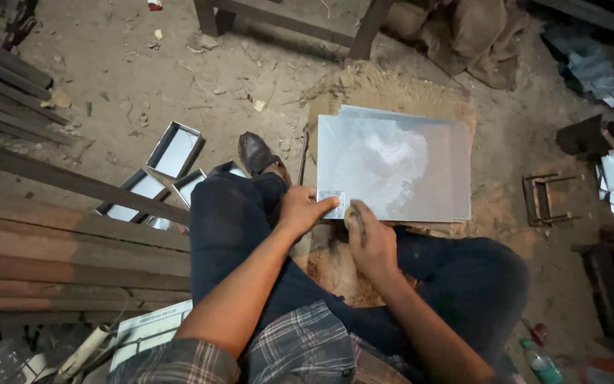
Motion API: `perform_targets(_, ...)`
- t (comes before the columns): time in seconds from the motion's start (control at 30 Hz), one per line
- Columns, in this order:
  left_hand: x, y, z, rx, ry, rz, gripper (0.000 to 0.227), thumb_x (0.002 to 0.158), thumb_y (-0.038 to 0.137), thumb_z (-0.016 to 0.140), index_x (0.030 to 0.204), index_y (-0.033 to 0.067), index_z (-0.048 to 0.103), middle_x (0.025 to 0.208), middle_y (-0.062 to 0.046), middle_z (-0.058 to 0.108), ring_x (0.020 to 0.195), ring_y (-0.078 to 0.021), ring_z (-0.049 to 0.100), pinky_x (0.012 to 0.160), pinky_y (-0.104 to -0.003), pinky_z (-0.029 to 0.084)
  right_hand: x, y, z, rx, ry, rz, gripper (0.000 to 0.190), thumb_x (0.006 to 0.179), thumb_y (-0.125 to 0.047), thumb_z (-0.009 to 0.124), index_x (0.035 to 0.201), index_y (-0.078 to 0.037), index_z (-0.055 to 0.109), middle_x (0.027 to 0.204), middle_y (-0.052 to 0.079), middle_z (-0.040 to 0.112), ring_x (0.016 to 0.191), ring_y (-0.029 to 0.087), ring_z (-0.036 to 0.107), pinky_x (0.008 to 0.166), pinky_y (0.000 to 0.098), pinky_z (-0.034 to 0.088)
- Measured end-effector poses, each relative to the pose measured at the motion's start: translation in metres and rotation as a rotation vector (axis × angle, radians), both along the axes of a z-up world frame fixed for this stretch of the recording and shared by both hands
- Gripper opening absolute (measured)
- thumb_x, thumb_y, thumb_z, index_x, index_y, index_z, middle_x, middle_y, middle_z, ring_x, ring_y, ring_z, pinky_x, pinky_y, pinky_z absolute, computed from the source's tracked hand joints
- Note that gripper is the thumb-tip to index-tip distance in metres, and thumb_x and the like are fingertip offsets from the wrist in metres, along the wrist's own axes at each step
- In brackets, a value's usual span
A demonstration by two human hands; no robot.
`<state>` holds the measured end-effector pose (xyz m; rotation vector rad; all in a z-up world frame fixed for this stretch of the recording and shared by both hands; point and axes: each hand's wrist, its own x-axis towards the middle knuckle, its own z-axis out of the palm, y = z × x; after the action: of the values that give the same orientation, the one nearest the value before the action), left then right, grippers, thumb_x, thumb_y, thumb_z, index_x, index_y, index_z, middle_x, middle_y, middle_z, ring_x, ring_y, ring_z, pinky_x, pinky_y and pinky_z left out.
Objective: The person sits on the floor and repeatedly applies adhesive tape to the edges of rectangular metal sheets. They use a roll of tape to secure the sheets together, occasionally lifting and repositioning them.
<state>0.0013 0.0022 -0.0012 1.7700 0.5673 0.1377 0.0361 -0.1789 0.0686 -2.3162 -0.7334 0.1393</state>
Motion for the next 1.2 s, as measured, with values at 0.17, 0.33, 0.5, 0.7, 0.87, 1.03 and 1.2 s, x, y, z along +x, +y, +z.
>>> perform_targets(0.17, -0.002, -0.005, -0.004, -0.130, -0.042, 0.055, 0.034, 0.077, 0.035, 0.086, 0.085, 0.0023, 0.080, 0.069, -0.008, 0.075, 0.059, -0.0111, 0.067, 0.057, -0.032, 0.053, 0.024, 0.013, -0.005, 0.006, -0.060, 0.023, 0.039, 0.097, -0.016, 0.060, 0.135, -0.008, 0.062, 0.105, 0.024, 0.073, 0.096, 0.041, 0.071, 0.083, 0.0448, 0.057)
perform_targets(0.33, -0.002, -0.005, 0.001, -0.119, -0.012, 0.068, 0.036, 0.075, 0.037, 0.085, 0.085, 0.0024, 0.080, 0.068, -0.008, 0.075, 0.058, -0.0117, 0.067, 0.056, -0.032, 0.053, 0.029, 0.020, -0.006, 0.068, -0.128, 0.044, 0.038, 0.097, -0.014, 0.060, 0.134, -0.007, 0.060, 0.104, 0.023, 0.074, 0.094, 0.040, 0.072, 0.081, 0.0439, 0.057)
perform_targets(0.5, -0.002, -0.005, -0.006, -0.094, -0.049, 0.058, 0.037, 0.076, 0.038, 0.085, 0.083, 0.0017, 0.080, 0.066, -0.009, 0.074, 0.057, -0.0126, 0.066, 0.055, -0.033, 0.050, -0.020, -0.020, 0.002, -0.217, 0.243, 0.023, 0.043, 0.095, -0.017, 0.061, 0.138, -0.014, 0.061, 0.092, 0.017, 0.076, 0.066, 0.024, 0.074, 0.065, 0.0366, 0.060)
perform_targets(0.7, -0.002, -0.003, -0.008, -0.148, 0.055, 0.009, 0.037, 0.079, 0.037, 0.085, 0.084, 0.0003, 0.079, 0.068, -0.010, 0.072, 0.058, -0.0125, 0.062, 0.055, -0.034, 0.049, 0.024, -0.010, 0.026, 0.161, 0.179, 0.062, 0.040, 0.100, -0.021, 0.057, 0.137, -0.005, 0.054, 0.081, 0.009, 0.075, 0.064, 0.013, 0.069, 0.057, 0.0310, 0.058)
perform_targets(0.87, -0.004, -0.006, 0.001, -0.298, -0.123, 0.048, 0.026, 0.079, 0.023, 0.084, 0.092, 0.0007, 0.079, 0.078, -0.005, 0.078, 0.066, -0.0087, 0.068, 0.061, -0.028, 0.055, 0.068, 0.020, 0.052, -0.174, 0.322, 0.122, 0.028, 0.097, -0.026, 0.061, 0.120, -0.009, 0.062, 0.072, 0.013, 0.072, 0.062, 0.023, 0.071, 0.060, 0.0360, 0.057)
perform_targets(1.03, -0.003, -0.006, 0.000, -0.365, -0.103, 0.076, 0.026, 0.079, 0.017, 0.085, 0.096, -0.0029, 0.080, 0.082, -0.008, 0.079, 0.070, -0.0109, 0.069, 0.064, -0.028, 0.056, 0.104, 0.039, 0.063, -0.423, 0.064, 0.424, 0.027, 0.097, -0.033, 0.062, 0.104, -0.007, 0.068, 0.083, 0.020, 0.071, 0.077, 0.039, 0.069, 0.072, 0.0474, 0.054)
perform_targets(1.2, 0.002, -0.007, -0.010, -0.507, -0.151, 0.078, 0.028, 0.079, 0.013, 0.084, 0.100, -0.0050, 0.078, 0.087, -0.008, 0.079, 0.073, -0.0105, 0.070, 0.066, -0.027, 0.056, 0.115, 0.053, 0.056, -0.527, -0.037, 0.537, 0.025, 0.095, -0.031, 0.062, 0.101, -0.007, 0.066, 0.087, 0.021, 0.072, 0.083, 0.043, 0.068, 0.076, 0.0505, 0.053)
